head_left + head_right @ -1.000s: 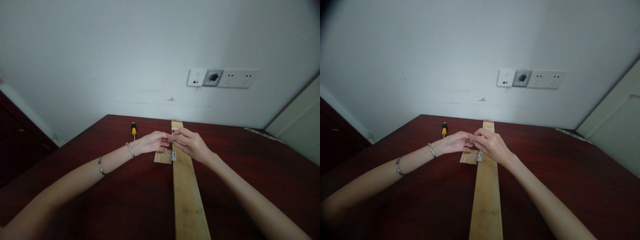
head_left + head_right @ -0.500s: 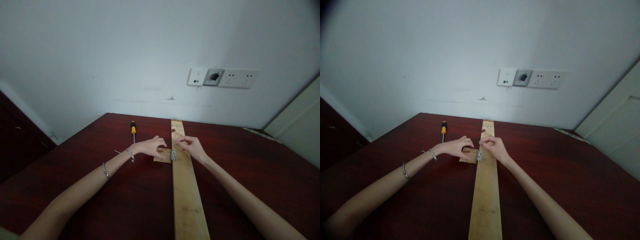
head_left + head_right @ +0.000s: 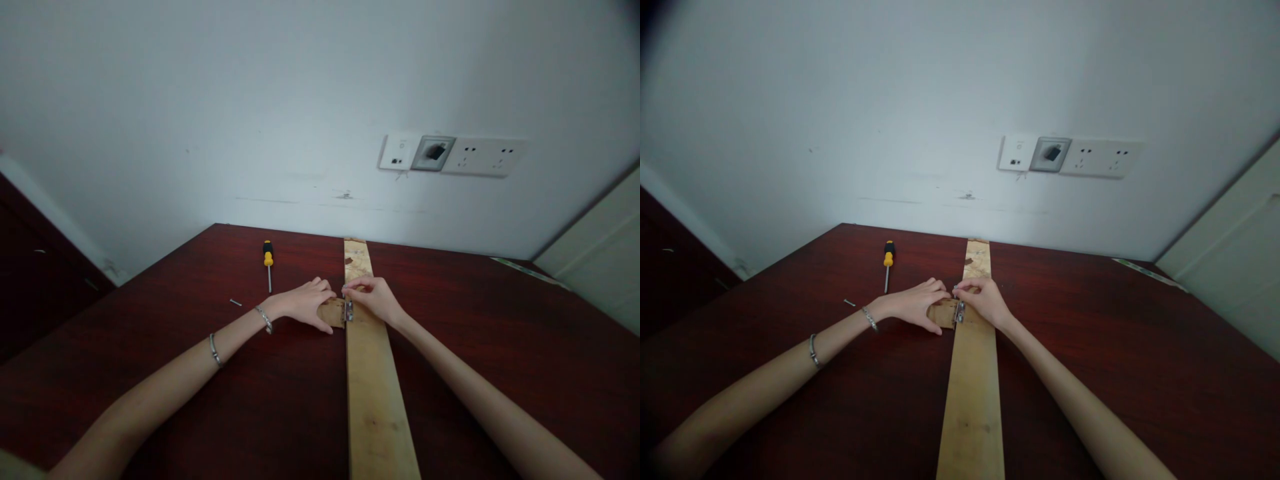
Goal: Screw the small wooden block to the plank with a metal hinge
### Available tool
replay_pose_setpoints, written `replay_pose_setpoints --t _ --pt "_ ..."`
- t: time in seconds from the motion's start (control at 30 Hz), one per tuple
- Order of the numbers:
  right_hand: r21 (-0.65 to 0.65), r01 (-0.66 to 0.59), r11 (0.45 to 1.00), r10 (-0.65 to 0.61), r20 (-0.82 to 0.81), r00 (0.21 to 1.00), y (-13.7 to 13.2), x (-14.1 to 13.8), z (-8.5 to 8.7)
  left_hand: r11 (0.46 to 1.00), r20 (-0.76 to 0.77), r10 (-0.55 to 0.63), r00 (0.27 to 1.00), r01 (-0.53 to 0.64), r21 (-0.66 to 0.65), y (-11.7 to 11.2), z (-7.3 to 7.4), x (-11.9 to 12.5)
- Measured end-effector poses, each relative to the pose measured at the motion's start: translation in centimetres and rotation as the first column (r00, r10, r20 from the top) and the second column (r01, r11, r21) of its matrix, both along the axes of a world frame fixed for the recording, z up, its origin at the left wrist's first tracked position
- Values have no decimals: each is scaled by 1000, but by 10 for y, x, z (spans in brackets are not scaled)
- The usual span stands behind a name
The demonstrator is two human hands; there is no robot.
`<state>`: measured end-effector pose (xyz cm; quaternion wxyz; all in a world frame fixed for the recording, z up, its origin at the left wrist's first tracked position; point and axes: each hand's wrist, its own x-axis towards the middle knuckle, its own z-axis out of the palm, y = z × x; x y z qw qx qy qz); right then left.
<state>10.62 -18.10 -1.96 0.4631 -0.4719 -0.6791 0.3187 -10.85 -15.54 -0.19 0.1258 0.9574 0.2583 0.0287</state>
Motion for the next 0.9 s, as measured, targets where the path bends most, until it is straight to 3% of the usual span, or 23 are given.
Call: replay_pose_setpoints --t 0.5,0.9 --pt "11 -34 999 33 71 997 -1 5 -8 998 93 11 996 -6 -58 3 -7 -6" --pt "73 -36 997 27 116 993 -3 4 -9 995 62 32 998 -25 -99 0 1 -5"
